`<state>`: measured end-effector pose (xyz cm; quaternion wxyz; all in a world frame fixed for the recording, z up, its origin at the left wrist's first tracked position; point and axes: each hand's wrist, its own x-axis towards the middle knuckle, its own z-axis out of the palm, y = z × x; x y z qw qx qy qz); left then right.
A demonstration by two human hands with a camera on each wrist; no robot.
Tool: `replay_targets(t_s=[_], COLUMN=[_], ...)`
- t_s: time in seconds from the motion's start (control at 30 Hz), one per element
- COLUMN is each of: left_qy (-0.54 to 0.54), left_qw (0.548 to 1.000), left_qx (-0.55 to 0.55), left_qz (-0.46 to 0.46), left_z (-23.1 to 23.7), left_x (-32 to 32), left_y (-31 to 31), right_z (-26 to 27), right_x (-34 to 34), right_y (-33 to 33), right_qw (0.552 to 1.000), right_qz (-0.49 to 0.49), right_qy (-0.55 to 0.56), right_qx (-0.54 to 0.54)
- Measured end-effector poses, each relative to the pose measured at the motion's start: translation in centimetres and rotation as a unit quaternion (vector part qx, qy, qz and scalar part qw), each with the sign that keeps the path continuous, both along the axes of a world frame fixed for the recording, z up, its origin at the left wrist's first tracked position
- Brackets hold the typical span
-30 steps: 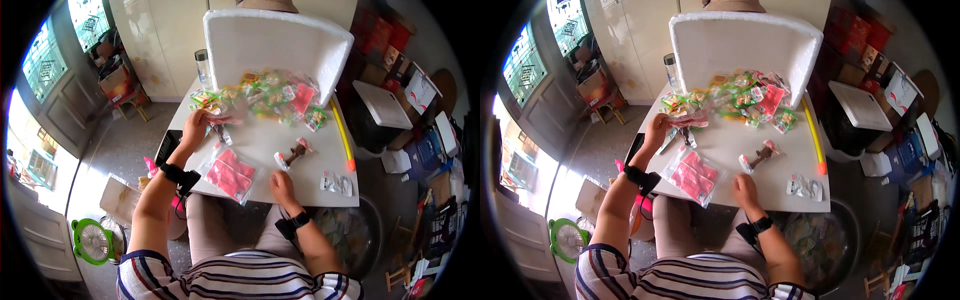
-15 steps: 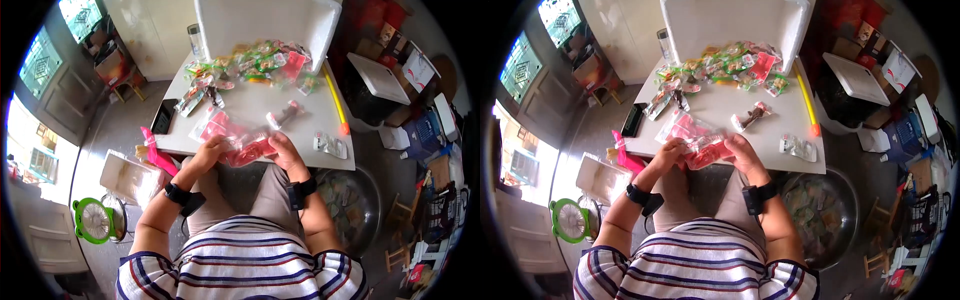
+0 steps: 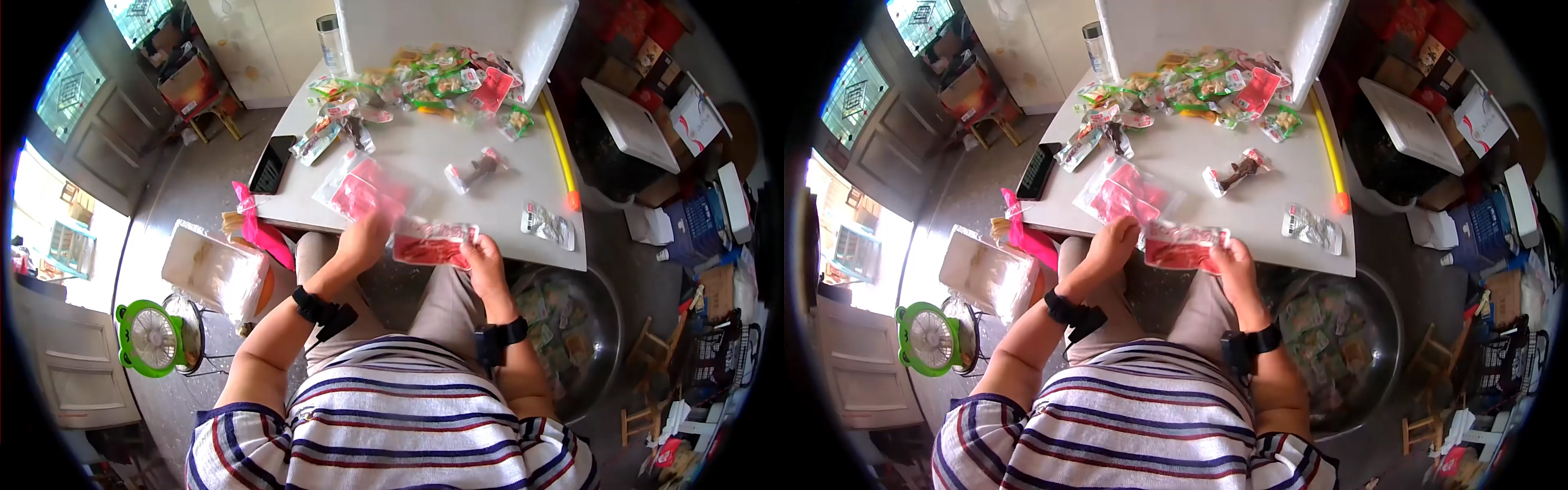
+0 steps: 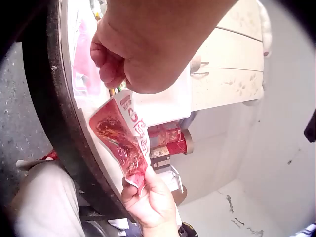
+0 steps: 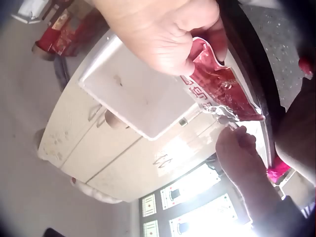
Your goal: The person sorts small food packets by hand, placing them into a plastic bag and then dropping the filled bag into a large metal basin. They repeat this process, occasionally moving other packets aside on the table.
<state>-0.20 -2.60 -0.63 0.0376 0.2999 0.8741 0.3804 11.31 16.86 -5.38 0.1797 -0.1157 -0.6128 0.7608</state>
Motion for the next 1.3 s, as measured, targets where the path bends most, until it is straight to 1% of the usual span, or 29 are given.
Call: replay_targets(t_s=[0.03,0.07,0.13,0.17,0.2,0.3,0.37,0.4,0.5,0.57,0.7,0.8,0.9,0.97,1.0,1.1,1.13,1.23,1.27,1.3], left_qy=[0.008,0.027,0.137,0.191,0.192,0.261,0.218,0.197,0.14,0.139,0.128,0.133,0.172,0.214,0.235,0.254,0.257,0.267,0.27,0.274], left_qw=[1.0,1.0,0.99,0.981,0.979,0.965,0.972,0.975,0.987,0.989,0.992,0.991,0.984,0.976,0.971,0.966,0.965,0.962,0.961,0.959], left_qx=[0.03,0.005,-0.013,-0.021,-0.055,-0.04,-0.083,-0.105,-0.079,-0.052,-0.005,0.019,0.037,0.016,0.006,0.019,0.02,0.021,0.019,0.016], left_qz=[0.005,0.011,-0.018,-0.031,-0.048,-0.014,-0.02,-0.022,-0.02,-0.023,0.001,-0.019,-0.034,-0.041,-0.044,-0.043,-0.044,-0.05,-0.056,-0.062], left_z=[-0.3,-1.0,-1.5,-1.6,-1.5,-2.3,-3.5,-3.0,-0.8,-0.5,-1.4,-1.3,-1.8,-1.4,-1.0,-0.8,-0.9,-1.7,-1.8,-1.8], left_x=[-0.4,-1.0,-1.2,-1.1,-1.0,-0.7,-1.6,-1.7,-1.1,-0.9,-1.1,-0.9,-0.9,-0.6,-0.5,0.2,0.3,0.7,0.9,1.0], left_y=[0.3,0.4,1.0,1.3,1.6,2.4,2.8,2.9,2.7,2.7,2.5,2.5,2.4,2.3,2.3,2.4,2.5,2.6,2.6,2.5], right_z=[0.3,0.2,0.2,0.2,0.3,0.7,0.8,0.7,0.6,0.6,0.6,0.6,0.4,0.6,0.4,0.5,2.4,0.3,-0.2,0.7], right_x=[0.2,0.3,0.6,0.6,0.6,0.2,0.1,-0.1,-0.4,-0.8,-1.8,-2.5,-3.1,-3.8,-4.2,-5.5,-5.4,-7.0,-7.1,-7.0], right_y=[0.2,0.5,1.4,1.5,1.5,1.3,1.2,1.3,1.1,1.0,0.2,-0.4,-1.2,-2.1,-2.3,-3.5,-4.4,-4.7,-4.6,-4.7], right_qw=[0.995,0.992,0.983,0.979,0.974,0.969,0.968,0.966,0.96,0.96,0.96,0.957,0.948,0.942,0.939,0.928,0.927,0.926,0.938,0.948], right_qz=[-0.013,-0.023,-0.041,-0.052,-0.063,-0.076,-0.077,-0.069,-0.048,-0.033,-0.022,-0.018,-0.025,-0.044,-0.022,0.008,0.037,0.108,0.102,0.1], right_qy=[0.005,-0.007,-0.028,-0.041,-0.054,-0.076,-0.083,-0.091,-0.099,-0.106,-0.121,-0.129,-0.121,-0.113,-0.084,-0.069,-0.037,-0.015,-0.06,-0.102], right_qx=[-0.1,-0.127,-0.177,-0.193,-0.209,-0.223,-0.225,-0.231,-0.258,-0.256,-0.251,-0.261,-0.293,-0.313,-0.332,-0.366,-0.372,-0.363,-0.325,-0.283])
